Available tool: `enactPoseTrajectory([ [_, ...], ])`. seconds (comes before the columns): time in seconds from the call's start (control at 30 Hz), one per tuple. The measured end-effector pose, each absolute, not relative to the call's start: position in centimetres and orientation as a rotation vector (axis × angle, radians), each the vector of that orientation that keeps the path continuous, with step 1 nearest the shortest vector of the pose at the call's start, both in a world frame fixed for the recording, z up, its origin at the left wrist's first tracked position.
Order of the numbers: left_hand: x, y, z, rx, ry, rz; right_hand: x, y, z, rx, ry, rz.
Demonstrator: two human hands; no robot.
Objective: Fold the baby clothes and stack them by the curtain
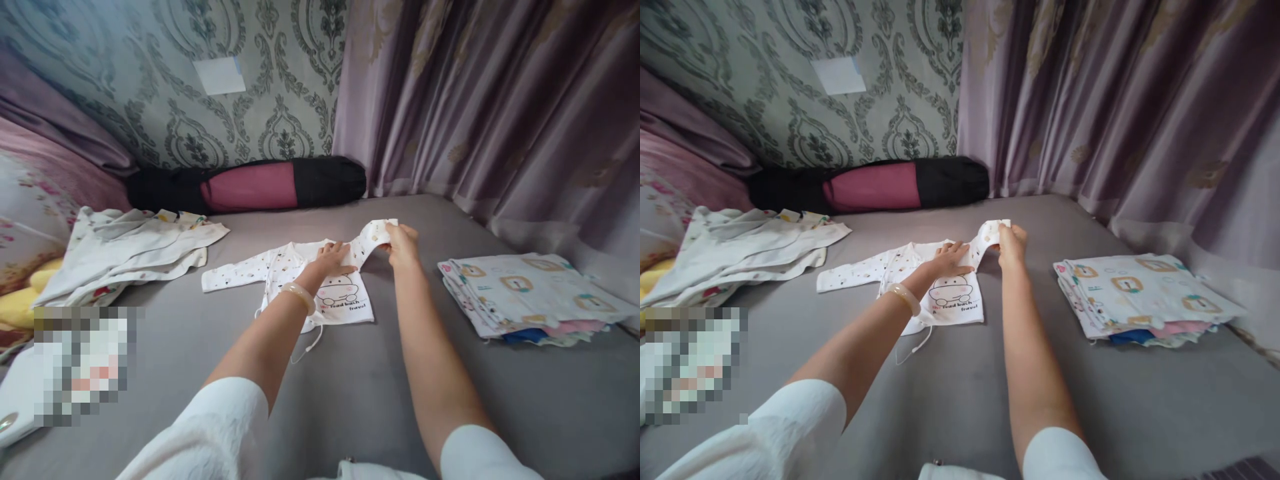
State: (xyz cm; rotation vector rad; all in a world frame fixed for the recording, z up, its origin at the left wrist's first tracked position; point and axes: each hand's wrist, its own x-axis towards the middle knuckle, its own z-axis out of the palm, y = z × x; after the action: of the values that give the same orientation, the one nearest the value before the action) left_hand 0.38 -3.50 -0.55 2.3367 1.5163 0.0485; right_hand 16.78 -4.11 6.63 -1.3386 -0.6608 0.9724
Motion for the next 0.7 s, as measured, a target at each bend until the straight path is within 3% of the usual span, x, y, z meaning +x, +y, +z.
enactPoseTrajectory([
  [0.37, 0.4, -3.2, 2.1, 2.358, 1.49, -0.106, 12.1, -3.9, 7.1, -1.223, -0.519, 1.085],
  [0.7, 0.2, -2.8, 1.6, 2.347, 1.575, 0.025, 9.2, -4.1, 5.3, -1.227, -0.617, 1.22],
])
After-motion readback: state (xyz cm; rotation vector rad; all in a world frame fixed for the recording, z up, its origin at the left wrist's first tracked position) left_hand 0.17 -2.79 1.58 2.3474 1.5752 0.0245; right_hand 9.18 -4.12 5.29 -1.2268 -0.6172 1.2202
